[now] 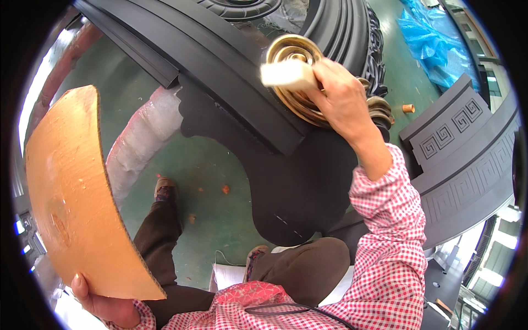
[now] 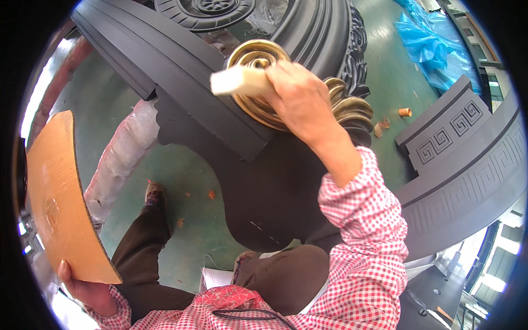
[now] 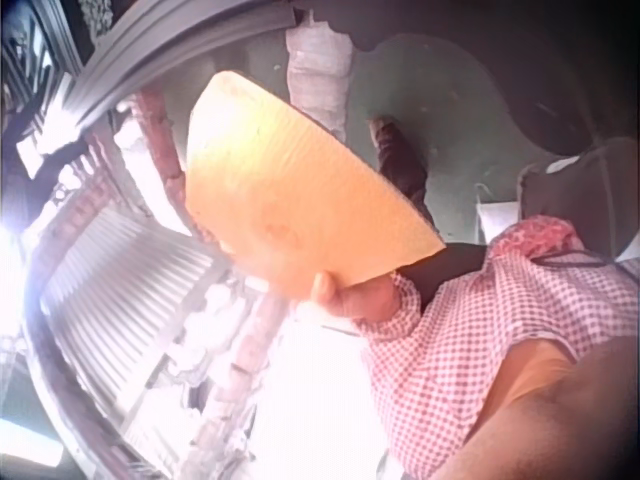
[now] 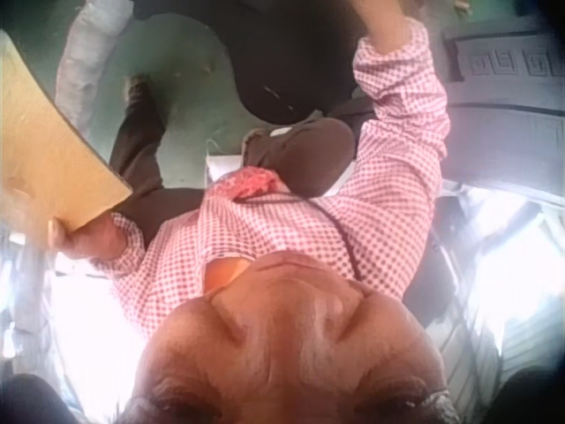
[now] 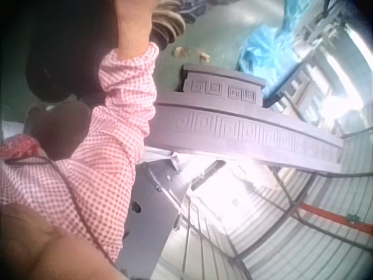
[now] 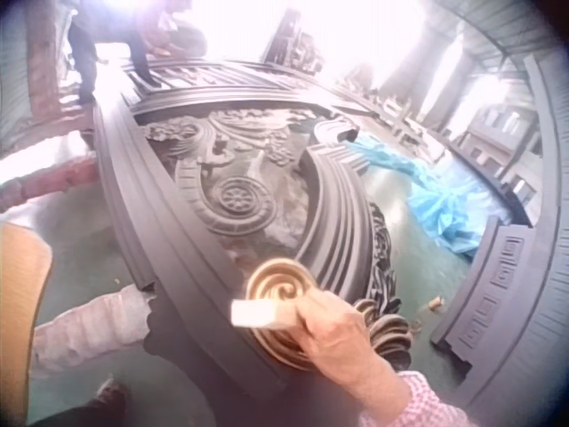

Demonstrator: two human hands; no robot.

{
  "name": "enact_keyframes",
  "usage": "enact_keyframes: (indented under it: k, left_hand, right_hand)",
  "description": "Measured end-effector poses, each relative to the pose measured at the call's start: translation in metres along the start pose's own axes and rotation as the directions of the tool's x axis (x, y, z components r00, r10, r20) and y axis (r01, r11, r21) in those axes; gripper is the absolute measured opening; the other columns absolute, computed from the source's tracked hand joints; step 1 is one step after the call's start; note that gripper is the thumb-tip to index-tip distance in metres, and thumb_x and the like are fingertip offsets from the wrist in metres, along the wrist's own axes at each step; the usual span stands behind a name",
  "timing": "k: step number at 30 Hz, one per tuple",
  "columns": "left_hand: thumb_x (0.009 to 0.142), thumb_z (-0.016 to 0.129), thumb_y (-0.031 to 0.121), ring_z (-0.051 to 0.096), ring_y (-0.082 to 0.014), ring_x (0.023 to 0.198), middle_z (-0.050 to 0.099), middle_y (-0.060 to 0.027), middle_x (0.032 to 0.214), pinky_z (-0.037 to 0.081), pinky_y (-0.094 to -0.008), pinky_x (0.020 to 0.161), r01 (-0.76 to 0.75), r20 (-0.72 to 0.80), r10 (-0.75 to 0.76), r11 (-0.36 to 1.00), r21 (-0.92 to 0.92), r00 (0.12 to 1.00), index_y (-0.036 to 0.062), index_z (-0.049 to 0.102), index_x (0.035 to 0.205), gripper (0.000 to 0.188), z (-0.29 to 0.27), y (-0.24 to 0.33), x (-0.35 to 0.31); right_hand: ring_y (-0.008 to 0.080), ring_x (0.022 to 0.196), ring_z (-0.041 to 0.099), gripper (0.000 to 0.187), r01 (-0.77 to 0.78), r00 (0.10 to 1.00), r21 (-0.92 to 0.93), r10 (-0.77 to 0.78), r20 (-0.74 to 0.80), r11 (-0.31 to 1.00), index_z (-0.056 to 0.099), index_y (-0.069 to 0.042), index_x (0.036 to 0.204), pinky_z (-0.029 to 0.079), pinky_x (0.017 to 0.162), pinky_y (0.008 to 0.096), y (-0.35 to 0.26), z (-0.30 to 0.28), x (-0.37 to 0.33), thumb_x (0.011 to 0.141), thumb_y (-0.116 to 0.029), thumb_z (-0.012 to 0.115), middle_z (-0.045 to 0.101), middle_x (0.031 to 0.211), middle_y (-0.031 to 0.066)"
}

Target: The person rubs a gold leaf sheet onto a black ornate metal gate using a white sponge, repeatedly applying the gold to the spiral and scroll details. The person occasionally repositions the sheet and sponge to continue covering the decorative elements.

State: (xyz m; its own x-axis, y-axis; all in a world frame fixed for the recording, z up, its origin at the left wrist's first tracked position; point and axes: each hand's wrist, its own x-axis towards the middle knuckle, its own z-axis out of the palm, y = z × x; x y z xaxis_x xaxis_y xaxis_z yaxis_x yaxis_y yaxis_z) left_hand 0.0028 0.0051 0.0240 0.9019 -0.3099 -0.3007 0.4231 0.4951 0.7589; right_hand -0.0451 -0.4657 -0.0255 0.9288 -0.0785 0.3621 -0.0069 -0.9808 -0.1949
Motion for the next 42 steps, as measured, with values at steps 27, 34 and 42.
enact_keyframes:
  k: [27,34,42]
  left_hand:
    - [0.078,0.057,0.003,0.056,-0.022,0.1,0.058,-0.0095,0.11,0.043,-0.0339,0.088,0.26,0.071,-0.27,0.957,0.13,0.96,-0.0017,0.049,0.119,0.042,0.068,-0.043,0.033]
    - [0.083,0.058,0.008,0.055,-0.0184,0.1,0.057,-0.0081,0.111,0.043,-0.032,0.088,0.305,0.178,-0.358,0.914,0.269,0.917,-0.0012,0.05,0.119,0.037,0.085,-0.059,0.033]
    - [0.084,0.057,0.008,0.055,-0.0156,0.096,0.057,-0.0069,0.106,0.046,-0.0291,0.08,0.307,0.197,-0.376,0.901,0.307,0.905,-0.0015,0.051,0.116,0.034,0.093,-0.064,0.033]
  right_hand:
    - [0.009,0.071,0.06,0.021,-0.305,0.912,0.614,0.409,-0.033,0.728,0.065,0.001,0.095,0.047,0.063,0.024,-0.073,-0.048,0.007,0.079,-0.012,0.067,0.067,0.08,0.0043]
    - [0.0216,0.082,0.063,0.017,-0.022,1.0,0.757,0.011,0.02,0.654,0.067,-0.004,0.089,0.048,0.072,0.0301,-0.144,-0.041,0.034,0.074,-0.008,0.071,0.066,0.091,0.007]
    - [0.0263,0.067,0.053,0.022,0.092,0.996,0.521,-0.074,-0.056,0.849,0.056,-0.005,0.076,0.041,0.06,0.0354,-0.133,-0.039,0.027,0.062,-0.01,0.073,0.053,0.071,0.0069]
